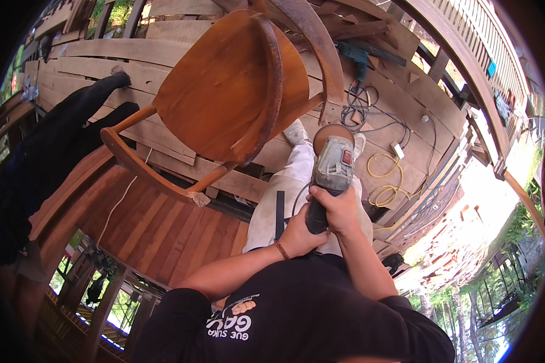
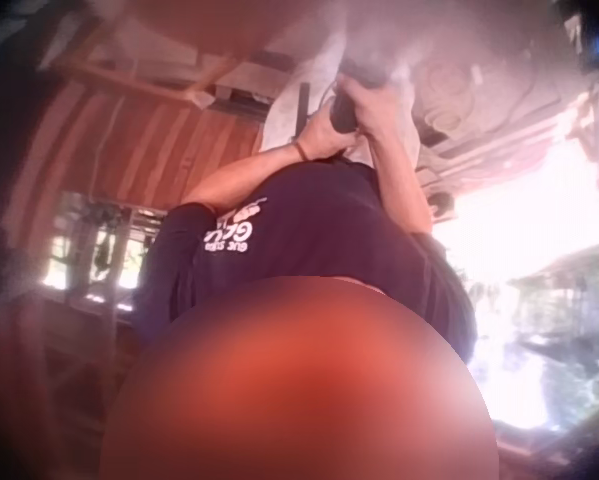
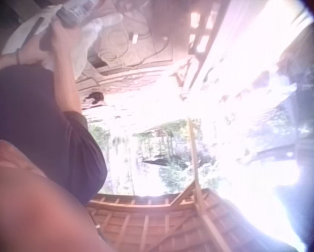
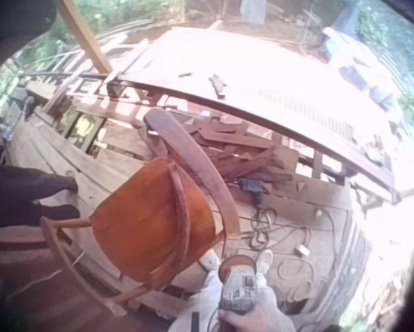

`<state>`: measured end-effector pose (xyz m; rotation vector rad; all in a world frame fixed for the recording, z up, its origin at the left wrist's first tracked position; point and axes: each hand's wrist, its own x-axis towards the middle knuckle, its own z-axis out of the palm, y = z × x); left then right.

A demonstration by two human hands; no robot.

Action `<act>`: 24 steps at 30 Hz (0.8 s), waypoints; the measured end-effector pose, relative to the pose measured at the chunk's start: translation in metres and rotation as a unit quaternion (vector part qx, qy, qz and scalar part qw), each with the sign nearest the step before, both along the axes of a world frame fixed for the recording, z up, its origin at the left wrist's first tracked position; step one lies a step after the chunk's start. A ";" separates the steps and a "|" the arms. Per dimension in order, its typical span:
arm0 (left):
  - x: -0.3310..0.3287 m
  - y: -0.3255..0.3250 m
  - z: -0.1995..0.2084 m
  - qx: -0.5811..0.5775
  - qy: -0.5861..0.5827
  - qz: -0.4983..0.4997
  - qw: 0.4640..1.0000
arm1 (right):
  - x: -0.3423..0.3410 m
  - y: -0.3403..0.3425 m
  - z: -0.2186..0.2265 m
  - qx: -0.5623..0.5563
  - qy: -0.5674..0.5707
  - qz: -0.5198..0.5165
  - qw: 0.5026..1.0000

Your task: The person inspects a wooden chair, then uses an angle grinder to smooth the seat and armrests. They later use a power drill to create holes in the chair's frame.

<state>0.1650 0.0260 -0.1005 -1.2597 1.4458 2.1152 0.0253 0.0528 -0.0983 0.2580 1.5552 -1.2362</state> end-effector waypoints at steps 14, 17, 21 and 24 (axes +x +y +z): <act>-0.008 -0.011 0.006 -0.027 0.036 0.030 0.999 | -0.008 -0.019 0.012 -0.012 0.028 0.002 1.000; -0.011 -0.014 0.009 -0.021 0.038 0.039 0.998 | -0.012 -0.019 0.008 -0.006 0.004 0.018 1.000; -0.014 -0.020 0.016 -0.011 0.028 0.051 0.998 | -0.015 -0.026 0.011 -0.013 -0.014 0.022 1.000; -0.013 -0.022 0.015 -0.013 0.027 0.052 0.998 | -0.016 -0.032 0.013 -0.016 -0.028 0.009 0.999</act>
